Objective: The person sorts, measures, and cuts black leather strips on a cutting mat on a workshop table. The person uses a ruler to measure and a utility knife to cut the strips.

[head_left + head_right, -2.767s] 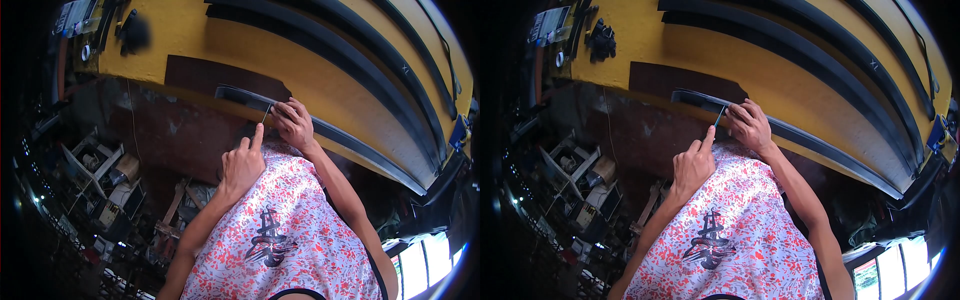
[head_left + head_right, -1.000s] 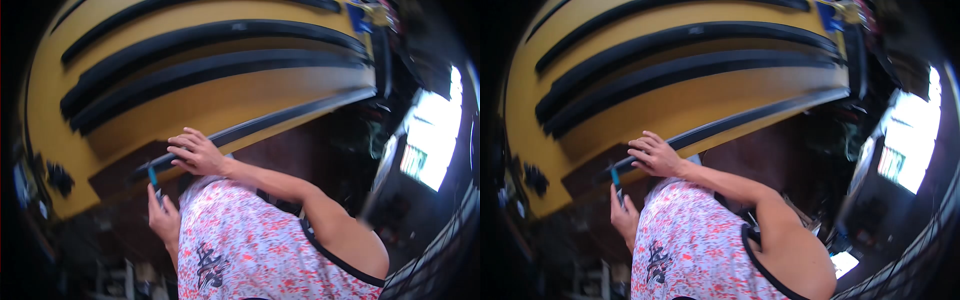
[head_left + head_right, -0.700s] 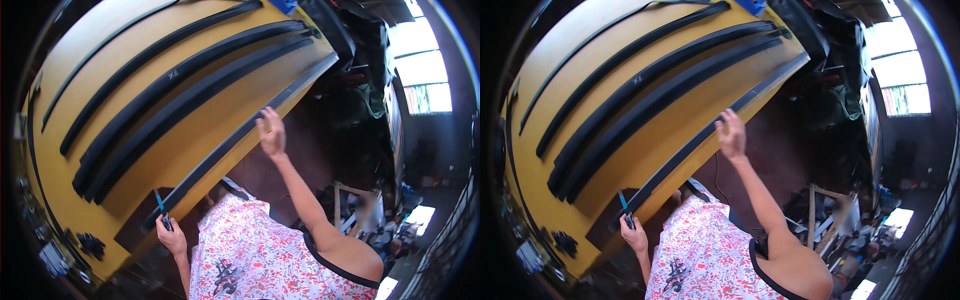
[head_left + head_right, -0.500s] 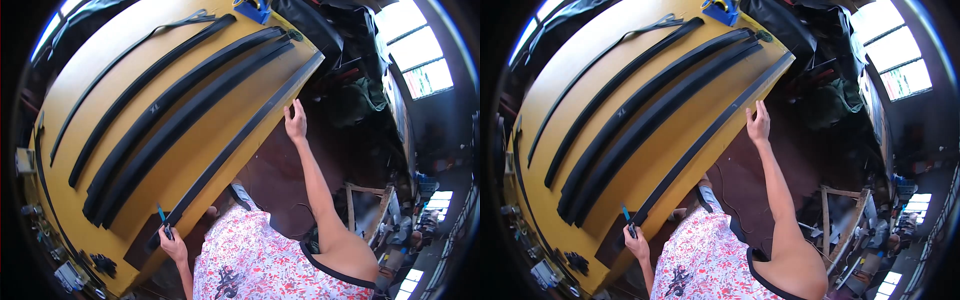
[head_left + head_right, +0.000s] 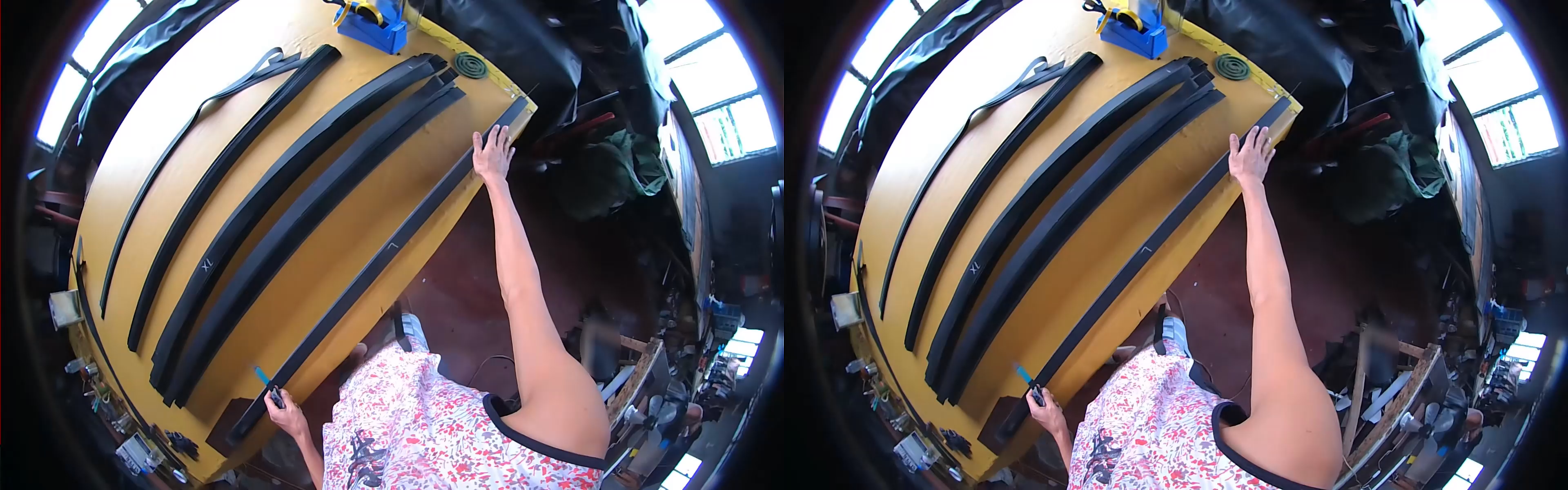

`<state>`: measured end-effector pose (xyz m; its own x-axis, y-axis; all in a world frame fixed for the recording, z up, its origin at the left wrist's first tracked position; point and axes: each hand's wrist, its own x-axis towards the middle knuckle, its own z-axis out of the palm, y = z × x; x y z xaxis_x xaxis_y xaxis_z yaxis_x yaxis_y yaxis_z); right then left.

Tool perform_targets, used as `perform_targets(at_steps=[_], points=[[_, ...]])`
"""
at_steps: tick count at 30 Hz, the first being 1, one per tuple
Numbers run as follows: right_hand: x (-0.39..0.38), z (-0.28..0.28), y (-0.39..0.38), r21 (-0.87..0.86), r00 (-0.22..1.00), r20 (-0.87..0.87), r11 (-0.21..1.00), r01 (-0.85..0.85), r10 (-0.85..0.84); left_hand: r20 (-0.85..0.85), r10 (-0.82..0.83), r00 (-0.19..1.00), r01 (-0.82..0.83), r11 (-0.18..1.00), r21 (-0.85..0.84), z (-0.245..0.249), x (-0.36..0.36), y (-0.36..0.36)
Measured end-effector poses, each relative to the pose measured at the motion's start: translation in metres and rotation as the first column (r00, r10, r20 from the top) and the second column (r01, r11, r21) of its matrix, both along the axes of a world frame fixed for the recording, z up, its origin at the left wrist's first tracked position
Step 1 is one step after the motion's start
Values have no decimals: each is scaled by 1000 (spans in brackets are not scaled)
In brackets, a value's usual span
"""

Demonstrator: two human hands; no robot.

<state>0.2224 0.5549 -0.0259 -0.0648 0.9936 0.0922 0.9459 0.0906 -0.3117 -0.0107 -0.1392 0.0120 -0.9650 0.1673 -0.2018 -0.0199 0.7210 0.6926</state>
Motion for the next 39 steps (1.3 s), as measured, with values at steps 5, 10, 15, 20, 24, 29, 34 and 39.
perform_targets(at_steps=[5,10,15,20,24,29,34,39], points=[[2,7,-8,-8,1000,1,1000,5,-5,90,109,990,-112,994,22,7,6,27],[0,4,0,1,1000,-8,1000,16,-16,120,174,977,-182,982,57,0,8,27],[3,6,6,-4,1000,11,1000,2,-2,108,189,976,-193,981,29,5,13,35],[11,9,20,132,1000,-6,991,4,-4,60,174,983,-175,984,22,1,11,26],[29,39,61,231,978,-152,956,178,-145,17,196,980,-196,980,14,2,11,14],[25,52,128,100,927,-131,925,366,-352,-34,213,976,-213,977,-9,25,18,26],[18,47,156,36,911,92,916,400,-402,-21,286,958,-286,958,6,33,22,28],[29,41,175,37,910,174,926,376,-377,-12,290,957,-289,957,18,42,26,31]])
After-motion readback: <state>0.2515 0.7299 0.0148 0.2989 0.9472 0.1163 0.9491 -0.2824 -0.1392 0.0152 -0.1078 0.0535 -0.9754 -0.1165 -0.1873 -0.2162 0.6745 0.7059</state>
